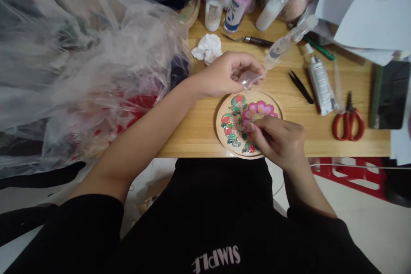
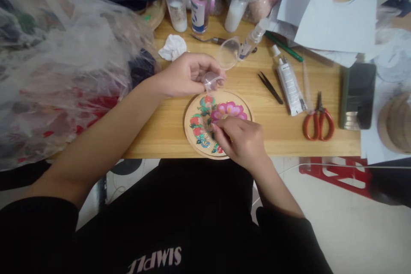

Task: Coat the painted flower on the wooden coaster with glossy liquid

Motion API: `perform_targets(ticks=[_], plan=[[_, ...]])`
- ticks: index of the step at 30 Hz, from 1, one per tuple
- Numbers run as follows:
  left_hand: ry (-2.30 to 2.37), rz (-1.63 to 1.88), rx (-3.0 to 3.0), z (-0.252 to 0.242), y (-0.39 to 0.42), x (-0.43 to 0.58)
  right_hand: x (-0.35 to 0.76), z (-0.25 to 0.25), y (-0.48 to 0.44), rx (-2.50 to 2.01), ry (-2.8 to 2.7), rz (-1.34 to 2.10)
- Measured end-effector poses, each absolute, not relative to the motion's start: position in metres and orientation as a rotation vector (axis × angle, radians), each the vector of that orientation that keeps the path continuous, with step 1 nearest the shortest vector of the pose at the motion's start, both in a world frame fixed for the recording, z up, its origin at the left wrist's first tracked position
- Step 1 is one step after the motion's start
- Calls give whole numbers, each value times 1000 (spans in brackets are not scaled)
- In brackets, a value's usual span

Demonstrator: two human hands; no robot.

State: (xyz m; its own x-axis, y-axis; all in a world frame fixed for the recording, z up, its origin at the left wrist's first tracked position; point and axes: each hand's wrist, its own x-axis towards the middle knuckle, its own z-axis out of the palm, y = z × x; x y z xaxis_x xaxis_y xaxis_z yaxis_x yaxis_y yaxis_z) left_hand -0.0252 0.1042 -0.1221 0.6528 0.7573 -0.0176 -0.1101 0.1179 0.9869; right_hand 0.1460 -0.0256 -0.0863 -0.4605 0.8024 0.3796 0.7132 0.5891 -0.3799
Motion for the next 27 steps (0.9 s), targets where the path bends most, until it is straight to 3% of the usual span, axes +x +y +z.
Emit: perform_targets(ticks=[27], plan=[[598, 686, 1331, -120, 103, -27, 147, -88, -25, -1192, -2303, 245]])
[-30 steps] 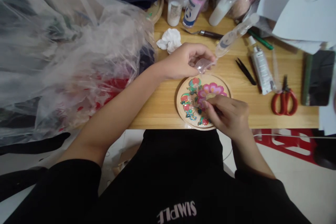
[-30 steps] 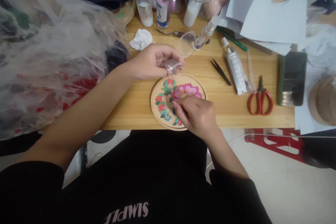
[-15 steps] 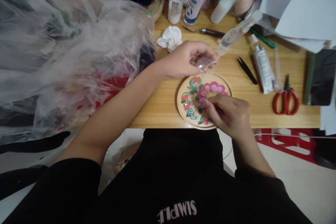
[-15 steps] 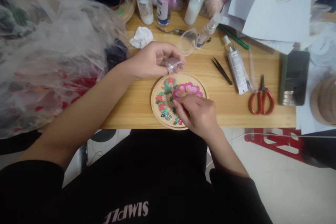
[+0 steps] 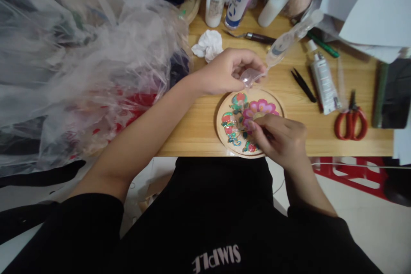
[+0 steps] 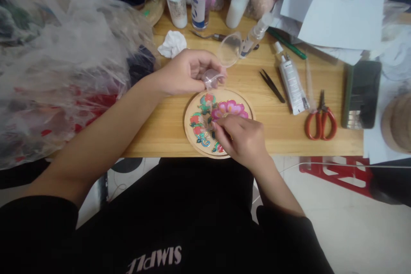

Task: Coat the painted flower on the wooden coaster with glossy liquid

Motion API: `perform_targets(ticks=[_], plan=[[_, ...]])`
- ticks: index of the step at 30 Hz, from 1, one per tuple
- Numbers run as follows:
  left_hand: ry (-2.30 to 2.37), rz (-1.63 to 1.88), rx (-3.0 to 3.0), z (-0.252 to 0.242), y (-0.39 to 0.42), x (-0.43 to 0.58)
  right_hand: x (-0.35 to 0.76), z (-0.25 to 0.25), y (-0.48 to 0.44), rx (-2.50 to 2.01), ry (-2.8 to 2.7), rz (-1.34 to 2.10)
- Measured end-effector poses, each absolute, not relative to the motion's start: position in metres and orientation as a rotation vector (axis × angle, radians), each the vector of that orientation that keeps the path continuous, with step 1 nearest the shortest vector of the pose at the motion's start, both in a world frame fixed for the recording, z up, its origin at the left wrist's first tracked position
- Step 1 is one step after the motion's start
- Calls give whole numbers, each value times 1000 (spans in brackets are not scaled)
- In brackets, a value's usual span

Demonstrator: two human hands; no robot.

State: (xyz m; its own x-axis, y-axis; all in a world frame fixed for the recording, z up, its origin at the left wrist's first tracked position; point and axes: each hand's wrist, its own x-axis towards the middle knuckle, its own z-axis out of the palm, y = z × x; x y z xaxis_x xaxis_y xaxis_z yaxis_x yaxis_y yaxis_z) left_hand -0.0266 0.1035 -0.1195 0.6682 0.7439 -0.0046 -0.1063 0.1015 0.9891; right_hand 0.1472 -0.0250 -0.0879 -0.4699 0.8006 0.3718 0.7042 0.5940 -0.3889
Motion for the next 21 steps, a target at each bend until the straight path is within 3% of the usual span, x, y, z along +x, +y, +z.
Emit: perform_targets(ticks=[21], plan=[[645, 666, 1280, -115, 103, -27, 147, -86, -25, -1222, -2302, 288]])
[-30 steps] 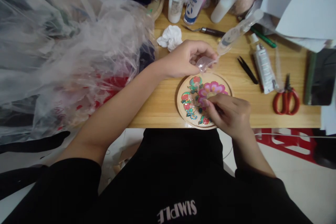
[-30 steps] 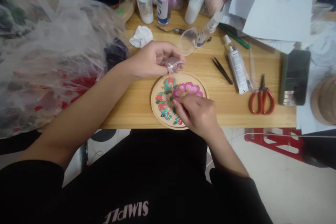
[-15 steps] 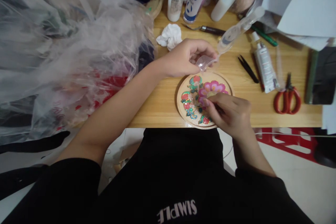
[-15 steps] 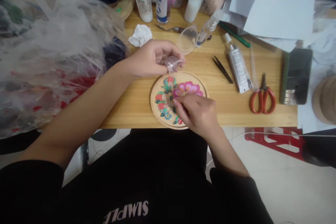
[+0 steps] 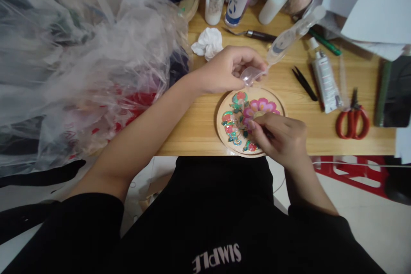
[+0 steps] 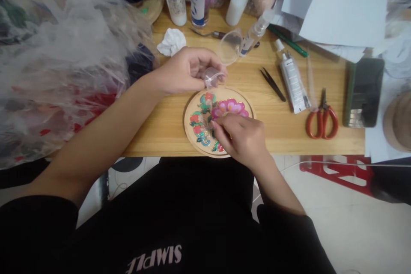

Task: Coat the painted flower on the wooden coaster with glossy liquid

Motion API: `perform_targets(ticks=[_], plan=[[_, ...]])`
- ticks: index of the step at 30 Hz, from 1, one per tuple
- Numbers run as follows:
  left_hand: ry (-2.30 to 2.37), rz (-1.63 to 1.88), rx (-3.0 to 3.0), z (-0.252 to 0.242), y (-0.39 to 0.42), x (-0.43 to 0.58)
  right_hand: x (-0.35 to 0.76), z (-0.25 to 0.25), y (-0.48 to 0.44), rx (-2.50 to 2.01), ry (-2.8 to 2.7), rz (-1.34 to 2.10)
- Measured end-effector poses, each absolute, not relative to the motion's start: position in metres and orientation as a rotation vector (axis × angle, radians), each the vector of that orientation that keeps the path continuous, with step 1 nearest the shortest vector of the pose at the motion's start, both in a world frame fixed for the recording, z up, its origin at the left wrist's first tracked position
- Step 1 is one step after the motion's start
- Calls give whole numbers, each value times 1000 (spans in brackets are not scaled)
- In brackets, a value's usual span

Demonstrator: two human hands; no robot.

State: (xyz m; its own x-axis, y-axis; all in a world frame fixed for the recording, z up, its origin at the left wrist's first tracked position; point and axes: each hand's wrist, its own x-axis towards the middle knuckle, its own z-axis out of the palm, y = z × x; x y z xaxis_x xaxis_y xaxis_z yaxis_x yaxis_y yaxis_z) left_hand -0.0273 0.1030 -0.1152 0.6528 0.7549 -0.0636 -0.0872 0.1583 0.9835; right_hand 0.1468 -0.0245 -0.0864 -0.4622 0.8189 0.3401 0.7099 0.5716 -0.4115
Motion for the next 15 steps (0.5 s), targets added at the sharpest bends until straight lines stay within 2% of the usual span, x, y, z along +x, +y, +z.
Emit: perform_targets(ticks=[15], plan=[[600, 664, 1350, -117, 104, -28, 147, -88, -24, -1228, -2277, 284]])
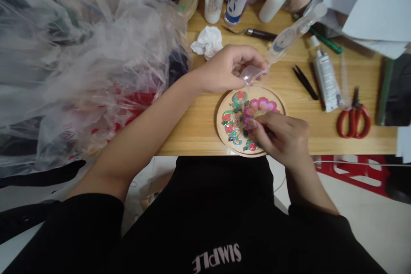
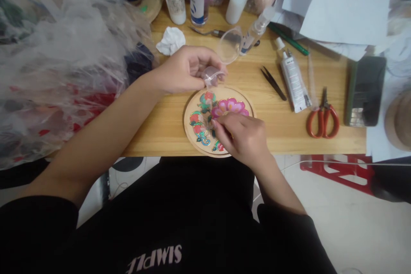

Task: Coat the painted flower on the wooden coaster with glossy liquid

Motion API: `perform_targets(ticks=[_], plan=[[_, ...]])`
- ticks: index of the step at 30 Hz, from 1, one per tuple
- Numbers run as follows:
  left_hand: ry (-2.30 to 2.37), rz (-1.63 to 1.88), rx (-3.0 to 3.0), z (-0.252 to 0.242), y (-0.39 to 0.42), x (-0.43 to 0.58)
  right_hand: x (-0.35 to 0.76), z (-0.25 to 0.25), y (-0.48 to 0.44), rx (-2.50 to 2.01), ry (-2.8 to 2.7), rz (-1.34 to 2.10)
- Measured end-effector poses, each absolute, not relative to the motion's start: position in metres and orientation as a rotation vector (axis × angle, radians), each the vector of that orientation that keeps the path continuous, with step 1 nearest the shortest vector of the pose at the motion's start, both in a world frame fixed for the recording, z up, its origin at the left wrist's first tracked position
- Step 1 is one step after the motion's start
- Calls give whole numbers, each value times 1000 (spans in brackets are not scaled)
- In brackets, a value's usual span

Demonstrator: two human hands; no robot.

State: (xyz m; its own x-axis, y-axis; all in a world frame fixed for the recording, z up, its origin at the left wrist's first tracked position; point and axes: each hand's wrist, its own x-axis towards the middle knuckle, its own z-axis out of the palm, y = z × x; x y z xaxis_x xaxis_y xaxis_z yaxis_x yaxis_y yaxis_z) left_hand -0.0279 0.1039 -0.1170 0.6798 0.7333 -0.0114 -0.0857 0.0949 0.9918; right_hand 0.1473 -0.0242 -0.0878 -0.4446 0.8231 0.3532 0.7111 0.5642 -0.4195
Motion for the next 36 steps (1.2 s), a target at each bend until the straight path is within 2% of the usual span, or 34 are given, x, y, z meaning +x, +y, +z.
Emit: perform_targets(ticks=[26, 31, 36], plan=[[645, 694, 1252, -116, 103, -25, 150, -83, -25, -1220, -2265, 277], [610, 720, 1260, -124, 104, -27, 156, -77, -23, -1248, -2141, 194], [546, 712, 1378, -125, 105, -31, 159, -72, -5, -1342, -1953, -60]])
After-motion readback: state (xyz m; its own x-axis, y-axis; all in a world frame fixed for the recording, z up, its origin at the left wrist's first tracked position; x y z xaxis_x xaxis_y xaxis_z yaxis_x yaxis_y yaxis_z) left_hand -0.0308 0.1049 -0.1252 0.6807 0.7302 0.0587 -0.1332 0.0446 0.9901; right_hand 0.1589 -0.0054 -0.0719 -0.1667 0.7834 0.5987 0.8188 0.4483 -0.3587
